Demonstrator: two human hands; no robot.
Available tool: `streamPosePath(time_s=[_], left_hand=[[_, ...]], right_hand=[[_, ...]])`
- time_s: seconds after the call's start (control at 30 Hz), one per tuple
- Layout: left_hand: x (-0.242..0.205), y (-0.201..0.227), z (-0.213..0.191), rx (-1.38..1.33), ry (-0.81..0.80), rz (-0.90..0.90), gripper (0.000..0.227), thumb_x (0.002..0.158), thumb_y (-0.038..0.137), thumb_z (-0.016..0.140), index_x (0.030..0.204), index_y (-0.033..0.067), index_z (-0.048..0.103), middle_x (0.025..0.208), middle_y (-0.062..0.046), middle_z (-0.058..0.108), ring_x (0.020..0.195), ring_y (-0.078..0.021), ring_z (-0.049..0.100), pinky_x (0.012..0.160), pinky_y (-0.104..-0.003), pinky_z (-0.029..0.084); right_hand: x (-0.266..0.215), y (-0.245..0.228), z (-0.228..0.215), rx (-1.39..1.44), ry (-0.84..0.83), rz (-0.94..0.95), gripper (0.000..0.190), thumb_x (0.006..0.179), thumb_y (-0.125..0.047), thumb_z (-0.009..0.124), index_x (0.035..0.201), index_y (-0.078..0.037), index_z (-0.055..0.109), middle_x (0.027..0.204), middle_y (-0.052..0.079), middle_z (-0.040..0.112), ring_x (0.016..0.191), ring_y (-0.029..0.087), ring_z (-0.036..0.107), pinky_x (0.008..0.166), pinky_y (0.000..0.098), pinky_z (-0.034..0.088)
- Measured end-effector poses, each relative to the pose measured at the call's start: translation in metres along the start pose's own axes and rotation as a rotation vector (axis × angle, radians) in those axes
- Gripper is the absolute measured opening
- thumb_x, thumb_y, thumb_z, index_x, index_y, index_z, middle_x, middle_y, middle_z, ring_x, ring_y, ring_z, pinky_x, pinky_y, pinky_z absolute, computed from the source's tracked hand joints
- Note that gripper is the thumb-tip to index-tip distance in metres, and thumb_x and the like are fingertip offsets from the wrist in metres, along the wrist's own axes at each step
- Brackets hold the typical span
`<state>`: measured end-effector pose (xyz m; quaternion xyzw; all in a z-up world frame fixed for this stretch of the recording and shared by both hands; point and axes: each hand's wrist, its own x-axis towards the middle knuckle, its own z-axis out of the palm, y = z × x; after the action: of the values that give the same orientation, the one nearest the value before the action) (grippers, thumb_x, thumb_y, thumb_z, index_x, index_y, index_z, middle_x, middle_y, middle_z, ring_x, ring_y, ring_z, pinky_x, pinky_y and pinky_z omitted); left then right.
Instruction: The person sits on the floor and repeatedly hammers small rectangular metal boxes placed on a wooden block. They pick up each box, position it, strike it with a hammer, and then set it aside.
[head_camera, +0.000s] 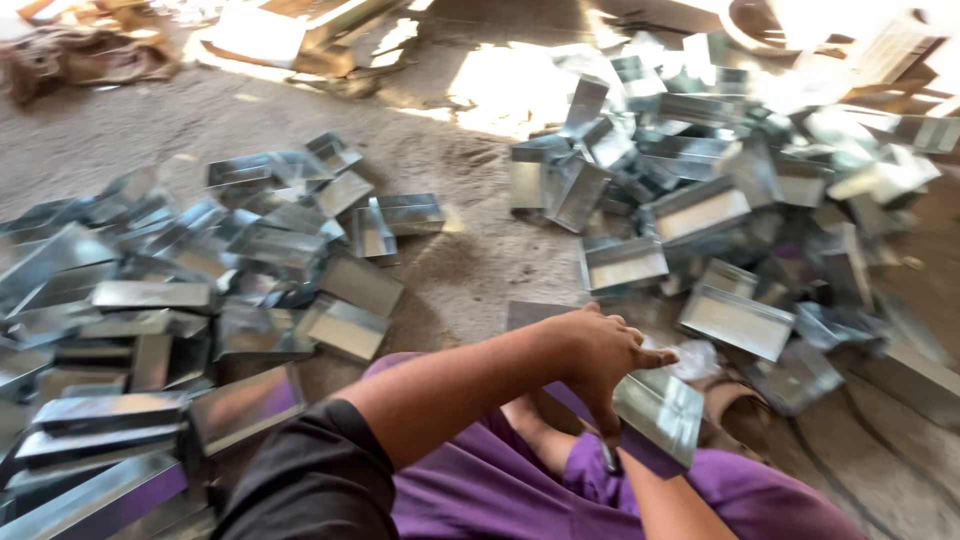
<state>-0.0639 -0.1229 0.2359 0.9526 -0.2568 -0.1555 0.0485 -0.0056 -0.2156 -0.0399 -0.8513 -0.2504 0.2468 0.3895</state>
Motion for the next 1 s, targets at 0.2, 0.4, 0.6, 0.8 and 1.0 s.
streamPosePath(time_s=[0.2, 0.4, 0.6, 0.8, 1.0], left_hand=[[0.047, 0.057, -0.068, 0.285, -0.180, 0.140, 0.139, 0.050, 0.071, 0.088, 0.165, 0.0296, 0.020, 0.148, -0.011, 0.056, 0.139, -0.0345, 0.049, 0.113, -0.063, 0.033], [0.108, 0.043, -0.128, 0.641, 0.946, 0.047, 0.086, 0.084, 0.052, 0.075, 0.156, 0.0284, 0.034, 0.158, -0.012, 0.040, 0.144, -0.0425, 0.038, 0.116, -0.072, 0.012], [0.077, -0.007, -0.079, 0.081, 1.093, -0.234, 0.064, 0.093, 0.038, 0.070, 0.148, 0.0164, 0.045, 0.154, -0.019, 0.044, 0.144, -0.0405, 0.038, 0.118, -0.067, 0.011], [-0.058, -0.113, 0.054, -0.263, 0.646, -0.806, 0.065, 0.093, 0.045, 0.071, 0.148, 0.0156, 0.051, 0.158, -0.012, 0.045, 0.138, -0.0379, 0.045, 0.110, -0.053, 0.040], [-0.241, -0.181, 0.274, -0.239, 0.634, -1.369, 0.086, 0.091, 0.060, 0.068, 0.158, 0.0097, 0.049, 0.150, -0.024, 0.054, 0.141, -0.0408, 0.051, 0.117, -0.051, 0.045]], right_hand=[[-0.043, 0.010, -0.030, -0.179, 0.010, 0.045, 0.073, 0.083, -0.026, 0.074, 0.147, -0.007, 0.044, 0.110, 0.027, 0.069, 0.101, 0.039, 0.068, 0.089, 0.0451, 0.054], [-0.059, 0.011, -0.041, -0.279, 0.006, 0.064, 0.087, 0.082, -0.026, 0.075, 0.157, -0.007, 0.035, 0.118, 0.028, 0.068, 0.107, 0.040, 0.068, 0.094, 0.0446, 0.054], [-0.063, 0.009, -0.044, -0.325, -0.062, 0.086, 0.094, 0.080, -0.027, 0.076, 0.161, -0.008, 0.029, 0.120, 0.027, 0.067, 0.107, 0.040, 0.068, 0.095, 0.0448, 0.054], [-0.051, 0.001, -0.028, -0.423, -0.050, 0.114, 0.099, 0.082, -0.031, 0.078, 0.162, -0.011, 0.024, 0.120, 0.031, 0.065, 0.109, 0.044, 0.066, 0.094, 0.0495, 0.053], [-0.043, 0.014, -0.029, -0.235, 0.066, -0.065, 0.091, 0.072, -0.024, 0.083, 0.153, -0.017, 0.041, 0.116, 0.023, 0.073, 0.109, 0.040, 0.070, 0.091, 0.0482, 0.056]])
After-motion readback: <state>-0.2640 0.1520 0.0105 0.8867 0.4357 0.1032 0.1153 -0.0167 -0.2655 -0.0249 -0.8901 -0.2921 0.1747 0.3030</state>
